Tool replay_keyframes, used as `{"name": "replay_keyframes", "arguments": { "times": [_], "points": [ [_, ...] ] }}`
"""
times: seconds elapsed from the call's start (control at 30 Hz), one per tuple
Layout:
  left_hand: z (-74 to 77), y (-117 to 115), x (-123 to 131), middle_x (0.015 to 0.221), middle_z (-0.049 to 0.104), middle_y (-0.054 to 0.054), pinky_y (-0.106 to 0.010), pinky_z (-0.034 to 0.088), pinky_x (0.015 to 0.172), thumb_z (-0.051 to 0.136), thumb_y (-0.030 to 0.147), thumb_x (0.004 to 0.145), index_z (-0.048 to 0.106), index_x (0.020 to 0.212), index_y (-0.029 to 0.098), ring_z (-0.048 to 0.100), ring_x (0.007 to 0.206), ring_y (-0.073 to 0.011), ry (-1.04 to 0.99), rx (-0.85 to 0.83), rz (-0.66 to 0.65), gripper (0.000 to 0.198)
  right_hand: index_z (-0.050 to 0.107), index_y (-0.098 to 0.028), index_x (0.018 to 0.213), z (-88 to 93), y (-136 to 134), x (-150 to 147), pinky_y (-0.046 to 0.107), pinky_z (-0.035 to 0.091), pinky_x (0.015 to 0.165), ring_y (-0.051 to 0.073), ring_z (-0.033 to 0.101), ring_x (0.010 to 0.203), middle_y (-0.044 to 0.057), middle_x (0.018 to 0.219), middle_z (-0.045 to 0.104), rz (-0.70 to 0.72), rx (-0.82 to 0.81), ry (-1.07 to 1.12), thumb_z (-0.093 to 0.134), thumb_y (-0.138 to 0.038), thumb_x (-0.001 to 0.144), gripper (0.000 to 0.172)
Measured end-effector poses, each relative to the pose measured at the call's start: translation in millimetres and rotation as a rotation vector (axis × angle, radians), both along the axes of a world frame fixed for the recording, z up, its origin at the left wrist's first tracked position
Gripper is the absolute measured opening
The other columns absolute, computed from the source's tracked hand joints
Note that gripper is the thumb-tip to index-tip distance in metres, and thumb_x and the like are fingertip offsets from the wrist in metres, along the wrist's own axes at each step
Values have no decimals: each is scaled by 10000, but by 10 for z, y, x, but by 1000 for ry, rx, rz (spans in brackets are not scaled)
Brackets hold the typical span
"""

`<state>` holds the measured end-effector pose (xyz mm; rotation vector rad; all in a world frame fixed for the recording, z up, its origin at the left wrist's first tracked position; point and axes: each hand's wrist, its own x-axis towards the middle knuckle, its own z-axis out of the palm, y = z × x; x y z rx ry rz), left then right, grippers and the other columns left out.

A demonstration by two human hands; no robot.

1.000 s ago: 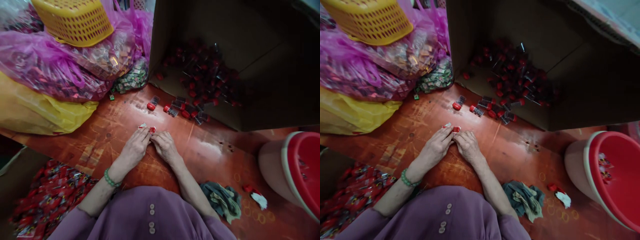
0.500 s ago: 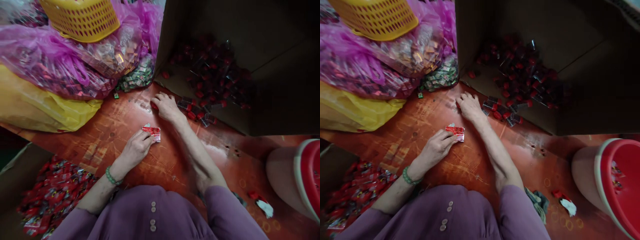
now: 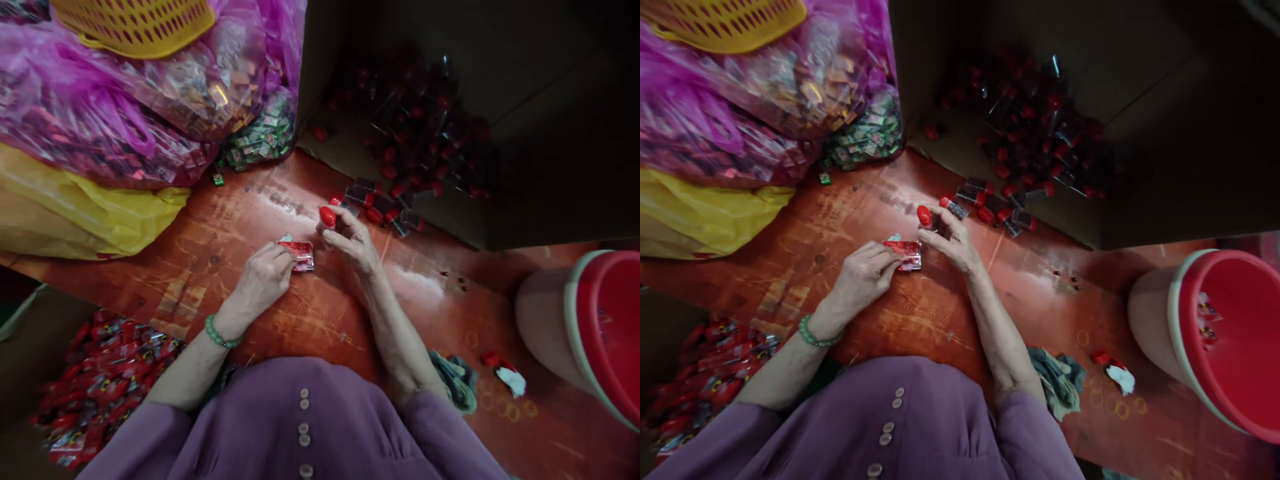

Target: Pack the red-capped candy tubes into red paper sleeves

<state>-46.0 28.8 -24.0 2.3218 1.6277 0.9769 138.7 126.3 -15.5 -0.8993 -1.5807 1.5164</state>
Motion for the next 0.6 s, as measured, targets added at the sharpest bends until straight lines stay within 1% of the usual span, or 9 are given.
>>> {"name": "replay_keyframes", "arguments": {
  "times": [0.07, 0.1, 0.17, 0.27, 0.37, 0.43, 0.5, 0.6],
  "points": [
    [11, -2, 2, 766, 701, -50, -299, 493, 700, 552, 160, 900, 688, 762, 187, 600, 713, -179, -37, 18, 22, 195, 590, -269, 1128, -19, -131, 82, 234, 480, 609, 94, 565, 656, -52, 838, 590, 11, -143, 149, 785, -499, 716, 511],
    [22, -7, 4, 765, 707, -45, -293, 491, 697, 556, 174, 902, 692, 761, 189, 601, 709, -175, -61, 18, 33, 197, 593, -275, 1104, -18, -193, 116, 222, 470, 604, 85, 561, 652, -59, 842, 584, 7, -194, 189, 815, -462, 689, 507],
    [47, -19, 7, 802, 731, -44, -286, 500, 713, 546, 188, 912, 709, 796, 187, 618, 727, -169, -114, 8, 46, 199, 606, -275, 1067, -2, -305, 173, 215, 475, 649, 82, 565, 697, -59, 889, 597, -30, -227, 186, 857, -400, 640, 511],
    [83, -40, 13, 860, 756, -47, -283, 517, 731, 536, 186, 916, 726, 866, 174, 647, 754, -161, -168, -2, 55, 197, 636, -265, 1047, 22, -441, 245, 232, 486, 776, 105, 578, 821, -40, 968, 631, -81, -220, 129, 888, -361, 591, 530],
    [121, -67, 31, 809, 756, -38, -274, 519, 696, 587, 180, 887, 724, 832, 171, 653, 723, -154, -203, 20, 66, 148, 649, -275, 1071, 23, -550, 312, 269, 488, 859, 134, 593, 909, -23, 1036, 649, -94, -254, 100, 878, -389, 603, 534],
    [146, -89, 51, 758, 748, -19, -265, 511, 661, 646, 185, 858, 718, 792, 181, 644, 679, -142, -243, 47, 65, 97, 647, -281, 1102, 19, -618, 358, 296, 492, 884, 150, 601, 931, -12, 1067, 655, -85, -296, 78, 863, -420, 620, 545],
    [167, -112, 70, 739, 744, -4, -265, 506, 650, 686, 200, 842, 717, 782, 197, 640, 657, -132, -273, 65, 57, 68, 654, -278, 1113, 26, -685, 406, 299, 494, 876, 153, 605, 916, -9, 1047, 662, -52, -333, 69, 854, -427, 636, 538],
    [177, -142, 86, 775, 754, -9, -280, 524, 686, 693, 215, 848, 723, 812, 209, 665, 694, -137, -272, 70, 24, 47, 682, -268, 1089, 79, -778, 482, 262, 480, 830, 126, 594, 847, -23, 972, 665, 15, -360, 82, 851, -405, 658, 483]
  ]
}}
